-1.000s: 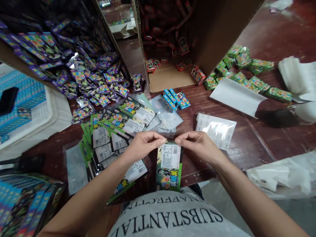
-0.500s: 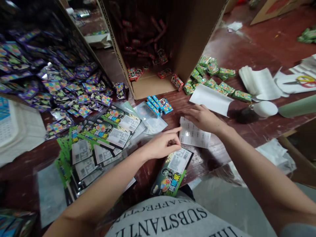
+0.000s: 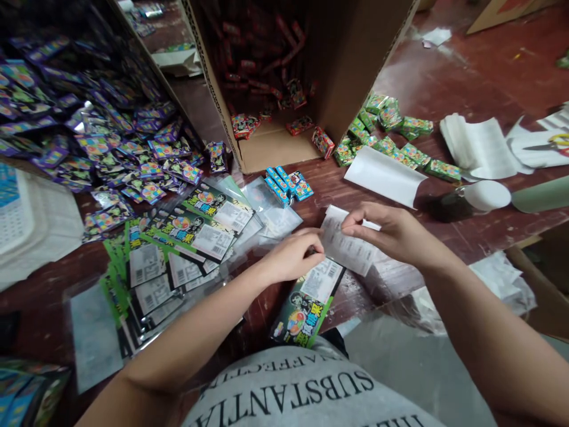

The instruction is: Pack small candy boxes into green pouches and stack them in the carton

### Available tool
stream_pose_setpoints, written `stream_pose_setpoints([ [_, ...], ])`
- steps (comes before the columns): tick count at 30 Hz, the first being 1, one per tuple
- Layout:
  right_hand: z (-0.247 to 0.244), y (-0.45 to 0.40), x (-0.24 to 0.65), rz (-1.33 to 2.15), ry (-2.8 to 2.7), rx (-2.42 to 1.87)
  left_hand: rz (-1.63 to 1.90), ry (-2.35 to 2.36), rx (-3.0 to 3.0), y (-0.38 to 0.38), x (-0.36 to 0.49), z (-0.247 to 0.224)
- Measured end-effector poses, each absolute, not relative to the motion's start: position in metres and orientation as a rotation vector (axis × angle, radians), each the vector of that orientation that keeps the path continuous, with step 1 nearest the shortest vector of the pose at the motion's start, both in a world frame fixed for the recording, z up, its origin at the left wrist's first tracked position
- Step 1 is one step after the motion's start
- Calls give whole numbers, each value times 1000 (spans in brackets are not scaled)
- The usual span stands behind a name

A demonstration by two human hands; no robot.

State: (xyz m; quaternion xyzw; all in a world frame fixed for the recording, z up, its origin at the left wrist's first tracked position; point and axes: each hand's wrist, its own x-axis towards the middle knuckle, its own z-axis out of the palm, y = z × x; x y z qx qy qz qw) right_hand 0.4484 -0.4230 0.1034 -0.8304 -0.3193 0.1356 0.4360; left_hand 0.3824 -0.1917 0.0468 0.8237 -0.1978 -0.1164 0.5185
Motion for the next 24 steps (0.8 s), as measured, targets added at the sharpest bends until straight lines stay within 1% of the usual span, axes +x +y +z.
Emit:
stream_pose_setpoints([
  [3,118,-414,432,627,-628,-1841,-324,-332,1899,-170,364,61],
  [5,118,-403,426,851,-597,-1680,-384,-236,1838,-159,353,68],
  [7,113,-389,423,992,-605,-1536,-404,-184,1788,-154,345,71],
  [10,103,-373,423,1044,-650,-1419,-395,-155,1754,-153,338,73],
  [13,95,-365,423,1017,-714,-1454,-359,-139,1750,-154,334,74],
  [16,88,-364,415,857,-799,-1623,-342,-126,1766,-153,330,76],
  [21,78,-366,379,169,-970,-2120,-325,-65,1767,-145,323,73],
  [24,71,-363,358,-83,-1049,-2268,-323,-53,1735,-141,320,73],
])
